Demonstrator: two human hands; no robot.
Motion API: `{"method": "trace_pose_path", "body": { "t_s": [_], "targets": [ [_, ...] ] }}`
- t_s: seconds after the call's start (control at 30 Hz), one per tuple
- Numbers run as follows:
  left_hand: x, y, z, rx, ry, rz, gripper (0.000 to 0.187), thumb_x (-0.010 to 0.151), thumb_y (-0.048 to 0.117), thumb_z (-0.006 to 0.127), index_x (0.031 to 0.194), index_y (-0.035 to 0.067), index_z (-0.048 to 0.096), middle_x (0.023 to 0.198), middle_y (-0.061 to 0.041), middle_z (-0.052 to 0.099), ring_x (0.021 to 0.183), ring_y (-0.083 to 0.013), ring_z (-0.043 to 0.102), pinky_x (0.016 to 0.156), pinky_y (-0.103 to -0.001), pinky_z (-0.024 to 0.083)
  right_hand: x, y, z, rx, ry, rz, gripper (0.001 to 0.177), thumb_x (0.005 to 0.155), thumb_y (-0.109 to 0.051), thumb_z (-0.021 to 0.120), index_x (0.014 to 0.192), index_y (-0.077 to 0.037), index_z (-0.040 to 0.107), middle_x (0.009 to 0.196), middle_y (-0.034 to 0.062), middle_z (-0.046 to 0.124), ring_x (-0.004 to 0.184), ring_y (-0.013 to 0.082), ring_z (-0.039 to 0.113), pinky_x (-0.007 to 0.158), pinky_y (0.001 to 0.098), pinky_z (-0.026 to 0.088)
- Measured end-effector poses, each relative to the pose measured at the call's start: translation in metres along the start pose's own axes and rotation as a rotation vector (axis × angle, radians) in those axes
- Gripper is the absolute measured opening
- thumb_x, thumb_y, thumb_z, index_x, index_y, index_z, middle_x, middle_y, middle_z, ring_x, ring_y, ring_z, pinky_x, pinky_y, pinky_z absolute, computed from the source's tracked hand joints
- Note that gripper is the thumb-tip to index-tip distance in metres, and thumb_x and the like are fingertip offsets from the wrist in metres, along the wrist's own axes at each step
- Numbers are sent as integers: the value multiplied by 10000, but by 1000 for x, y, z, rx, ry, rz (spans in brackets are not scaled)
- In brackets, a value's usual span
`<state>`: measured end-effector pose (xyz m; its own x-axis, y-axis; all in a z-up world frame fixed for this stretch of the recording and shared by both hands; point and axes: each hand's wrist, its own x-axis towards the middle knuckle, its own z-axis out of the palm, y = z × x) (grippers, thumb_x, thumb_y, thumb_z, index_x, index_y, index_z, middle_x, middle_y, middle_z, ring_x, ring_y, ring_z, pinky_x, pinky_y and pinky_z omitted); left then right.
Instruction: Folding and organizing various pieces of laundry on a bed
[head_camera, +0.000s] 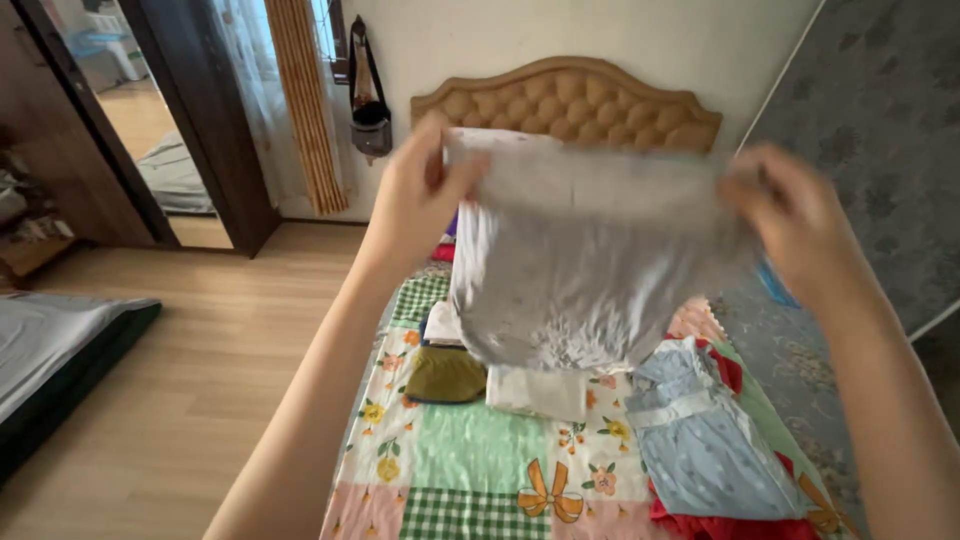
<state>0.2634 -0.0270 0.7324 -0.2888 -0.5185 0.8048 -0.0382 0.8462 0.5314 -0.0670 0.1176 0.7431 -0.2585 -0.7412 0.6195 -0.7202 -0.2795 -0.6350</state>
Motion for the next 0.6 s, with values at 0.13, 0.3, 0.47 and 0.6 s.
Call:
{"method": "trace_pose_path", "body": {
  "t_s": [0.13,0.3,0.47,0.6],
  "targets": [
    [-93,-8,-8,-109,-195,-293,214,957,128,693,813,139,534,710,31,563,631,-83,494,545,-266,397,-98,57,-2,-53,-251,356,116,962,-164,660,1028,-99,731,906,55,705,847,184,635,795,349,487],
    [-214,-27,-6,-206,-568,-623,256,915,156,812,809,145,579,670,12,662,555,-69,581,505,-219,429,-221,168,34,168,-564,461,101,931,-154,753,868,-78,778,761,23,652,695,147,616,620,301,504],
    [-302,-76,18,-546,-650,-1015,329,966,122,789,851,96,482,668,-16,523,656,-124,676,621,-258,526,-272,180,80,424,-757,1045,259,982,-118,654,1109,44,813,1049,174,762,1050,305,756,855,390,536],
    [-328,-106,35,-544,-654,-1163,346,979,141,761,824,96,455,731,-70,545,742,-201,730,697,-323,619,-304,214,106,461,-779,949,209,993,-174,676,963,18,754,845,124,689,814,225,694,730,311,464]
  ]
}}
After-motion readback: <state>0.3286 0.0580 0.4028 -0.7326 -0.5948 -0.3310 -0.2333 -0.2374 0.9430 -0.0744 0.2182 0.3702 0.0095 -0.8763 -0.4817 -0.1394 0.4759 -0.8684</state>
